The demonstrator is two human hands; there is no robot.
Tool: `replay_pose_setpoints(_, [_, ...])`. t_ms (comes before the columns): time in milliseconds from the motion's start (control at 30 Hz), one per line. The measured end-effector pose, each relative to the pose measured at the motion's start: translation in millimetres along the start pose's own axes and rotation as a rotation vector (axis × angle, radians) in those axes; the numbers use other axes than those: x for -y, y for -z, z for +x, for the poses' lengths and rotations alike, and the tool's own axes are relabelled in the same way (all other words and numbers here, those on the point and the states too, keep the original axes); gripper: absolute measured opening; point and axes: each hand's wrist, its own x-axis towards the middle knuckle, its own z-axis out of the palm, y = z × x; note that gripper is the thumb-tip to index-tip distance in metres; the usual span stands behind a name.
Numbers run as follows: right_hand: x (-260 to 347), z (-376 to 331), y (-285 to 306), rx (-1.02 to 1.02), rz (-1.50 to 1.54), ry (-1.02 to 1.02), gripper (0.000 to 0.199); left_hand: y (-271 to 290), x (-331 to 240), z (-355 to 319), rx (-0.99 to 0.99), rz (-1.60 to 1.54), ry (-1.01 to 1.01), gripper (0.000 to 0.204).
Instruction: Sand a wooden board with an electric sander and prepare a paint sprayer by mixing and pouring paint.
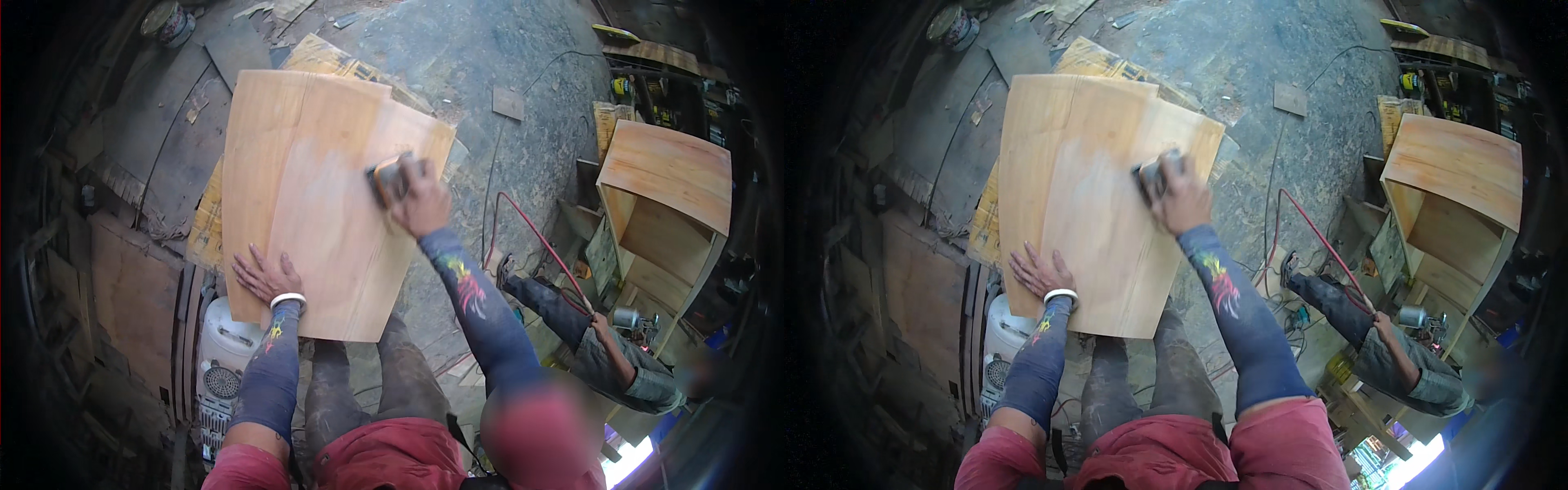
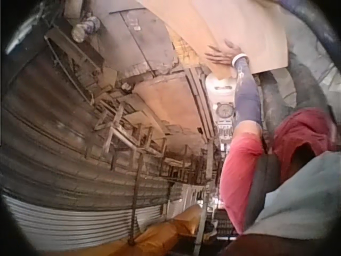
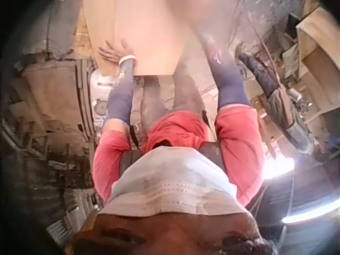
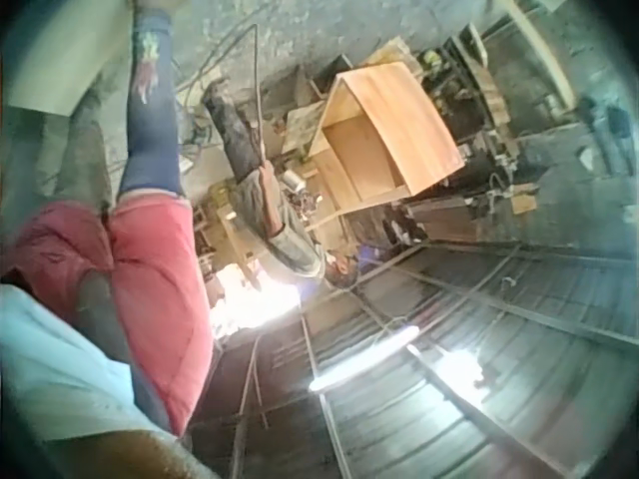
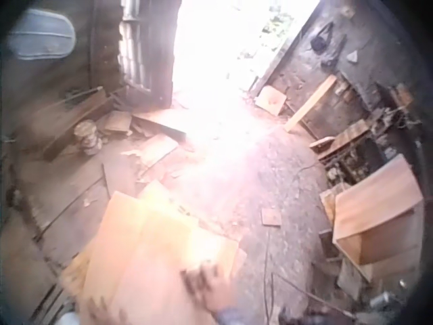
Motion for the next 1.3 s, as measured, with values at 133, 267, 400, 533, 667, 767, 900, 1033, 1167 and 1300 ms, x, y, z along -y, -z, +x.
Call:
replay_pose_setpoints(133, [-16, 62, 33, 0.036, -0.028, -0.033, 0.061, -2, 2, -3, 0.008, 0.0, 0.003, 0.083])
replay_pose_setpoints(267, [-58, 123, 37, -0.077, -0.15, -0.145, 0.062, -7, -2, -8, 0.011, -0.003, -0.013, 0.084])
replay_pose_setpoints(400, [-32, 9, 27, -0.014, -0.035, -0.153, 0.063, -10, -1, -6, -0.012, 0.003, -0.017, 0.084])
replay_pose_setpoints(533, [-24, -44, 23, 0.066, -0.041, -0.051, 0.063, -9, 1, -4, -0.049, -0.012, -0.024, 0.082])
replay_pose_setpoints(667, [-91, 95, 34, -0.158, -0.21, -0.187, 0.067, -11, -3, -3, -0.056, -0.01, -0.015, 0.079])
replay_pose_setpoints(767, [-102, 110, 43, -0.167, -0.176, -0.163, 0.065, -15, -8, 0, -0.068, -0.035, -0.004, 0.077])
replay_pose_setpoints(900, [-11, -79, 14, -0.013, -0.059, -0.201, 0.057, -9, 8, -1, -0.116, 0.057, -0.026, 0.072])
replay_pose_setpoints(1033, [-32, -224, 24, 0.179, -0.021, -0.125, 0.067, -45, -13, -20, -0.187, -0.036, -0.169, 0.068])
replay_pose_setpoints(1167, [-28, -97, -3, -0.026, 0.162, -0.162, 0.057, -27, 52, 3, -0.462, 0.059, -0.579, 0.061])
replay_pose_setpoints(1300, [-86, 60, 50, -0.173, 0.089, -0.374, 0.048, -45, 0, -17, -0.32, 0.224, -0.121, 0.064])
